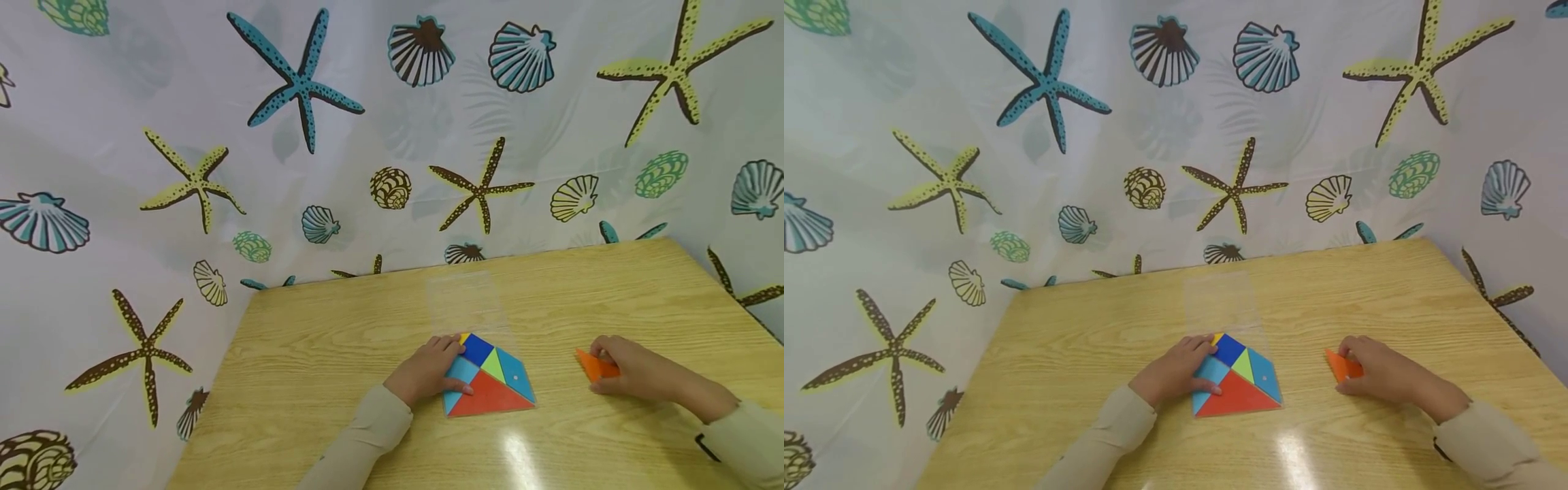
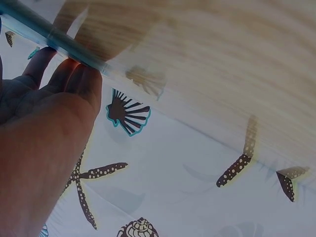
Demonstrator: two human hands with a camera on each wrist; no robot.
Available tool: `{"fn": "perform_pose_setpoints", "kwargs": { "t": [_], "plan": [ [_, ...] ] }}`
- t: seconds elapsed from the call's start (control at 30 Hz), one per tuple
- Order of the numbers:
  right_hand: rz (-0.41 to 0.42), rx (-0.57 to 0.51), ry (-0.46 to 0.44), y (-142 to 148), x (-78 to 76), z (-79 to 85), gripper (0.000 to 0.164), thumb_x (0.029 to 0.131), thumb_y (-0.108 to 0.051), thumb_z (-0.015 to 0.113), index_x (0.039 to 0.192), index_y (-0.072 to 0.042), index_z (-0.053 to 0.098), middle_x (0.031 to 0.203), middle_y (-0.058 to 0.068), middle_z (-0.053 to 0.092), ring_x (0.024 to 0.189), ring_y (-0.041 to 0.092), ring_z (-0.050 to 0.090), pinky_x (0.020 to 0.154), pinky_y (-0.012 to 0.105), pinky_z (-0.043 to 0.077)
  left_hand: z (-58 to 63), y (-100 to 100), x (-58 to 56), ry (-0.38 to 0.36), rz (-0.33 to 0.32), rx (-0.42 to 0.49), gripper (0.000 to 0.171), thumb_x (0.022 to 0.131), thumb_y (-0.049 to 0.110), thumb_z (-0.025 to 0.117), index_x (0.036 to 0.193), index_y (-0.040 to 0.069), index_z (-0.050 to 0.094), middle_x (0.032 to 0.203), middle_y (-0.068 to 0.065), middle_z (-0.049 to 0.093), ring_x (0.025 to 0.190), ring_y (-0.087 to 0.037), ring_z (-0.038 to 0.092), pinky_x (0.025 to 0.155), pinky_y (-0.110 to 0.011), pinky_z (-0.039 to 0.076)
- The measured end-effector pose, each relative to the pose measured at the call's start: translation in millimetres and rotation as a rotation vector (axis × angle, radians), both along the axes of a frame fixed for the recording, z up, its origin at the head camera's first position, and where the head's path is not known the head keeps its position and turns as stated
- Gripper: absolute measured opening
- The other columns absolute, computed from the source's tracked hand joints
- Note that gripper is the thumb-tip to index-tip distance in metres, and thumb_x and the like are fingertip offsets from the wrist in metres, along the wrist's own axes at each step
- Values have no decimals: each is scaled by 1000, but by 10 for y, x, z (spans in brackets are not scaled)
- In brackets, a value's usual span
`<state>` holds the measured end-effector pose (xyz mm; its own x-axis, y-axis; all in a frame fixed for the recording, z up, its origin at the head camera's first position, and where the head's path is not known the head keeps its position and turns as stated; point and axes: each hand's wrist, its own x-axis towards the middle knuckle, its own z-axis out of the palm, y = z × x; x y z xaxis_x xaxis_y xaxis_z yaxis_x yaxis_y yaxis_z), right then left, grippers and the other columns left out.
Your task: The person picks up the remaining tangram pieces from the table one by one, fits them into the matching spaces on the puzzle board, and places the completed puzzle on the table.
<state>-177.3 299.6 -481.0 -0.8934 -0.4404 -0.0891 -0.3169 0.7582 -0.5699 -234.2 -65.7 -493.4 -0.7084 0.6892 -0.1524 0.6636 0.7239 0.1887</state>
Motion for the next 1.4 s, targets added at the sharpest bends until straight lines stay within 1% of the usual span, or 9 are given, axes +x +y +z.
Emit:
{"fn": "perform_pose_setpoints", "kwargs": {
  "t": [0.13,0.27,0.4,0.57,0.8,0.9,1.0,1.23,1.4],
  "plan": [
    [-2,-1,17,-40,17,17,50,77,-37,75,104,-1,52,96,5,54,87,18,52,67,29,47,-11,-8,-1,2,-7,5,79,78,66,50,138,14,42,147,-2,31,133,-17,28,107,-29,29],
    [-4,20,82,-102,45,16,44,77,-25,76,105,-1,52,92,2,54,78,12,48,63,26,44,-18,-15,0,12,-12,12,79,78,66,50,137,14,42,147,-2,32,133,-17,29,106,-29,29],
    [-26,93,155,-185,71,13,40,74,-14,74,105,-6,52,95,1,53,79,15,44,66,30,43,-15,-16,4,8,-8,16,80,78,66,51,137,15,42,147,-2,32,133,-17,29,106,-29,29],
    [-53,150,231,-260,93,0,39,72,-12,72,106,-9,53,97,0,52,82,18,44,67,34,44,-18,-14,2,10,-11,14,80,78,66,49,138,15,42,147,-2,32,133,-17,29,107,-30,29],
    [-47,79,320,-309,113,26,32,79,-4,67,109,-7,57,105,1,54,93,19,51,76,39,48,-21,-16,-3,21,-21,18,79,79,66,50,138,14,42,147,-3,32,133,-17,29,107,-29,29],
    [-40,55,342,-308,103,31,31,79,-2,68,109,-7,60,106,1,56,96,20,54,78,40,49,-20,-16,-7,25,-27,19,79,79,65,50,138,13,42,147,-3,32,133,-17,29,107,-29,29],
    [-44,52,405,-304,90,19,28,79,-1,69,105,-9,63,103,0,59,94,19,57,75,38,51,-30,-14,-10,26,-26,20,79,79,66,50,138,13,43,147,-3,32,133,-17,29,107,-29,29],
    [-71,49,625,-297,64,14,29,71,-1,76,97,-11,67,94,-2,63,84,15,59,66,34,52,-52,-10,-10,17,-15,12,80,78,66,50,139,15,42,148,-2,31,134,-17,28,107,-30,30],
    [-76,58,699,-285,60,53,35,69,1,77,101,-11,66,94,-3,63,82,12,58,64,32,52,-42,-7,-3,17,-14,11,80,78,66,51,139,15,42,148,-2,31,134,-17,28,107,-31,30]
  ]
}}
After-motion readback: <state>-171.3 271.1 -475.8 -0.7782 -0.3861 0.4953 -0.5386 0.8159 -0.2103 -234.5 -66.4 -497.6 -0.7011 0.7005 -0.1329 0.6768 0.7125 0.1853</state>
